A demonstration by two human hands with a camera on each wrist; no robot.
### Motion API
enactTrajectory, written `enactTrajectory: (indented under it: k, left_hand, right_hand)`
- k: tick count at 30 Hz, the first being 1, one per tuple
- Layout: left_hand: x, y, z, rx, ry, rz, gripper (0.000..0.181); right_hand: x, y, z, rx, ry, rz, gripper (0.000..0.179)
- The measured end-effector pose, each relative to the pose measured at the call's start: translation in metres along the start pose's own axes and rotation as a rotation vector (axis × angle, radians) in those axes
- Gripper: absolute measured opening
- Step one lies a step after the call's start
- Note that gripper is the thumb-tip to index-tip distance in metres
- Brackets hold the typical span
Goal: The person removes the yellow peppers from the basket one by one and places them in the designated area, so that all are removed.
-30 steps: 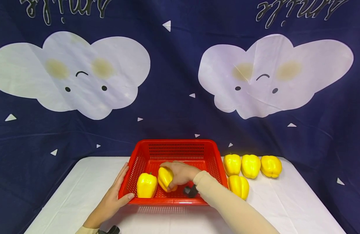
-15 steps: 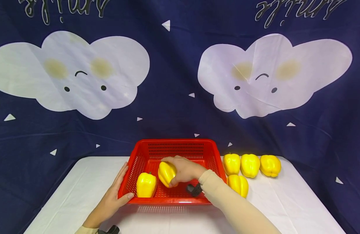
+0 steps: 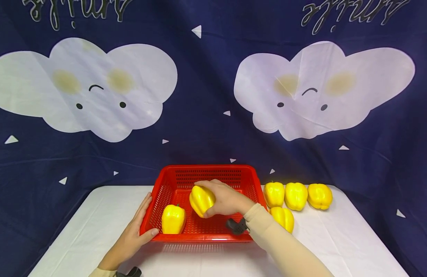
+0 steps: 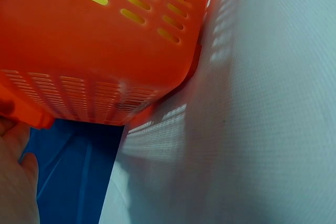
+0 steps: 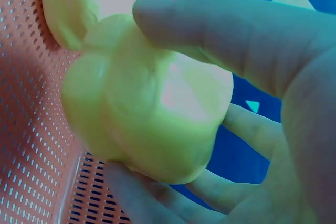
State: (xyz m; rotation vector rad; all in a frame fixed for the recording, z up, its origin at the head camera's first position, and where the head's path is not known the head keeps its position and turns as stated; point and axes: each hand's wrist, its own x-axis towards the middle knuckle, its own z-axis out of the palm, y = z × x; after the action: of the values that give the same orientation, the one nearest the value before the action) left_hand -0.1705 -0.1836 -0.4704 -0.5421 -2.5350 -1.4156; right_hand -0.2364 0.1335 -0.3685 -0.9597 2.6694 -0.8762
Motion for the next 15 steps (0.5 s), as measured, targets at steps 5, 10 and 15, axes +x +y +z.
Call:
enactTrajectory:
  k: [5, 10, 15]
  left_hand:
    - [0.0, -0.001, 0.0, 0.001, 0.003, -0.002, 0.093]
    - [0.0, -0.002, 0.0, 0.009, 0.009, 0.01, 0.092]
    - [0.0, -0.002, 0.001, 0.011, 0.008, 0.013, 0.092]
  right_hand:
    - [-0.007, -0.001, -0.003, -0.005, 0.047, 0.003, 0.087]
    - [-0.015, -0.001, -0.007, 0.018, 0.095, -0.008, 0.087]
    - [-0.023, 0.0, -0.01, 0.025, 0.146, -0.017, 0.088]
